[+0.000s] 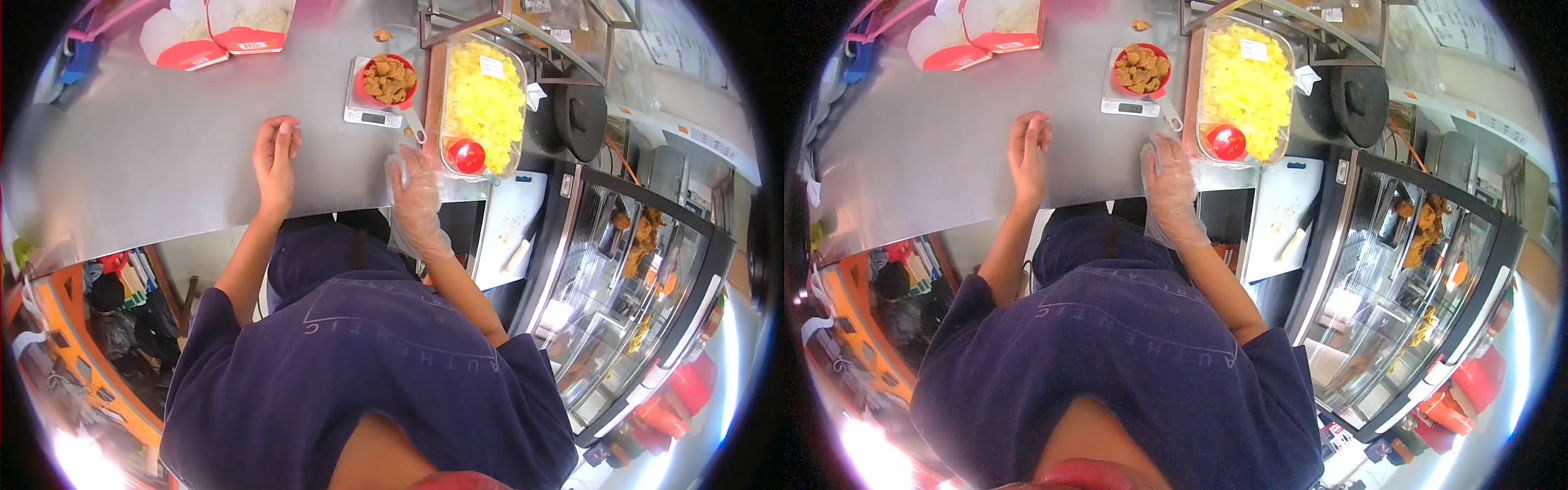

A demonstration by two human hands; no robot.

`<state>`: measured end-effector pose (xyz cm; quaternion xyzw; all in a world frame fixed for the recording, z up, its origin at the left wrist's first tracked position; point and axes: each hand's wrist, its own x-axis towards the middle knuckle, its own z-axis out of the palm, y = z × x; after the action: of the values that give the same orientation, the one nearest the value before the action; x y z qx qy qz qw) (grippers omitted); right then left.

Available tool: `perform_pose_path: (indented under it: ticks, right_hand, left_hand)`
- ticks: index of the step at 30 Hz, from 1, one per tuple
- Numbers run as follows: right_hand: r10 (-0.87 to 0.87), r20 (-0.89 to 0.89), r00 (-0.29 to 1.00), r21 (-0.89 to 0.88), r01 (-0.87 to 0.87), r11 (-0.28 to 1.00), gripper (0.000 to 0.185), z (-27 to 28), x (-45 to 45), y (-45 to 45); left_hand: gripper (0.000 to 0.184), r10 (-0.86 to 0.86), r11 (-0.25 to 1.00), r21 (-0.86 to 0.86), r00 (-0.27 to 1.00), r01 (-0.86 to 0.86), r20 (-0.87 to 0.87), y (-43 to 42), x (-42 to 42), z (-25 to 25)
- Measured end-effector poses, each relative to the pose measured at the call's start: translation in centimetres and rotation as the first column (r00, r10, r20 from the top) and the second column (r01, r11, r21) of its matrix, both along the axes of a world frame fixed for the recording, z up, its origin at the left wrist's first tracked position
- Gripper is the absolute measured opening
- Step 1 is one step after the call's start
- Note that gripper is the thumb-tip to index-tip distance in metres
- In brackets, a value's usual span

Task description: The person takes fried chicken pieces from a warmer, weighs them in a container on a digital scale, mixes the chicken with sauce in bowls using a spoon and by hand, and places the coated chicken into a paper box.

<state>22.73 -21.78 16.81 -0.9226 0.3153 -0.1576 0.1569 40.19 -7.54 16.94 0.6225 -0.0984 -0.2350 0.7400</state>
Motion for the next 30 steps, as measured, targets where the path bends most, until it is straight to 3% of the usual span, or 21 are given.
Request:
perform_pose_path:
  ticks: [1,2,5,8,11,14,17,20,22,23,25,26,28,30]
  right_hand:
    - [0.036,-0.054,0.998,-0.135,-0.043,0.990,0.031,-0.8,0.2,0.0]
    - [0.066,-0.060,0.996,-0.163,-0.075,0.984,0.036,-1.5,0.5,-0.3]
    - [-0.130,-0.168,0.977,0.044,0.139,0.989,0.033,-2.6,2.1,-0.8]
    - [-0.140,-0.434,0.890,0.002,0.157,0.988,0.031,-3.7,2.5,-2.1]
    - [-0.175,-0.398,0.901,-0.095,0.149,0.984,0.024,-4.1,2.8,-2.5]
    - [-0.198,-0.287,0.937,-0.066,0.187,0.980,0.016,-4.5,1.9,-1.9]
    - [-0.088,0.059,0.994,0.040,0.086,0.995,0.014,-5.3,-0.2,-1.0]
    - [-0.063,0.241,0.968,0.327,-0.020,0.945,0.014,1.7,1.7,-0.7]
    - [-0.027,0.297,0.954,0.172,-0.026,0.985,0.012,5.2,5.1,-4.2]
    - [-0.110,0.264,0.958,0.246,0.043,0.968,0.010,7.5,8.1,-5.9]
    - [0.012,0.179,0.984,0.242,-0.056,0.969,0.010,8.5,13.0,-10.3]
    - [0.094,0.125,0.988,0.248,-0.123,0.961,0.011,7.8,15.1,-12.3]
    - [0.279,0.188,0.942,0.081,-0.298,0.951,0.016,2.9,18.3,-15.8]
    - [0.399,-0.018,0.917,0.120,-0.394,0.911,0.019,1.1,20.6,-17.6]
  left_hand:
    - [0.022,-0.010,1.000,-0.003,1.000,0.010,0.004,-0.3,0.1,0.1]
    - [0.023,-0.021,1.000,0.005,1.000,0.021,0.017,-0.5,0.2,0.1]
    - [0.025,-0.050,0.999,0.010,0.997,0.050,0.057,-1.3,0.6,0.1]
    - [0.025,-0.071,0.997,-0.003,0.995,0.072,0.071,-2.2,0.8,0.0]
    - [0.023,-0.105,0.994,-0.009,0.993,0.106,0.055,-2.8,1.2,-0.1]
    - [0.021,-0.127,0.991,-0.035,0.992,0.128,0.028,-4.0,1.8,-0.2]
    - [0.021,-0.144,0.988,-0.049,0.989,0.145,0.012,-5.2,2.7,-0.3]
    - [0.021,-0.143,0.987,-0.078,0.990,0.142,-0.007,-6.4,3.8,-0.6]
    - [0.020,-0.155,0.985,-0.076,0.988,0.153,-0.025,-6.6,4.5,-0.8]
    - [0.020,-0.155,0.986,-0.069,0.987,0.152,-0.035,-6.7,4.8,-1.0]
    - [0.020,-0.154,0.987,-0.059,0.987,0.151,-0.049,-7.1,5.4,-1.3]
    - [0.020,-0.156,0.987,-0.055,0.986,0.153,-0.055,-7.3,5.6,-1.3]
    - [0.020,-0.159,0.987,-0.042,0.985,0.156,-0.072,-7.2,5.9,-1.3]
    - [0.020,-0.156,0.987,-0.043,0.984,0.153,-0.083,-6.8,6.2,-1.7]
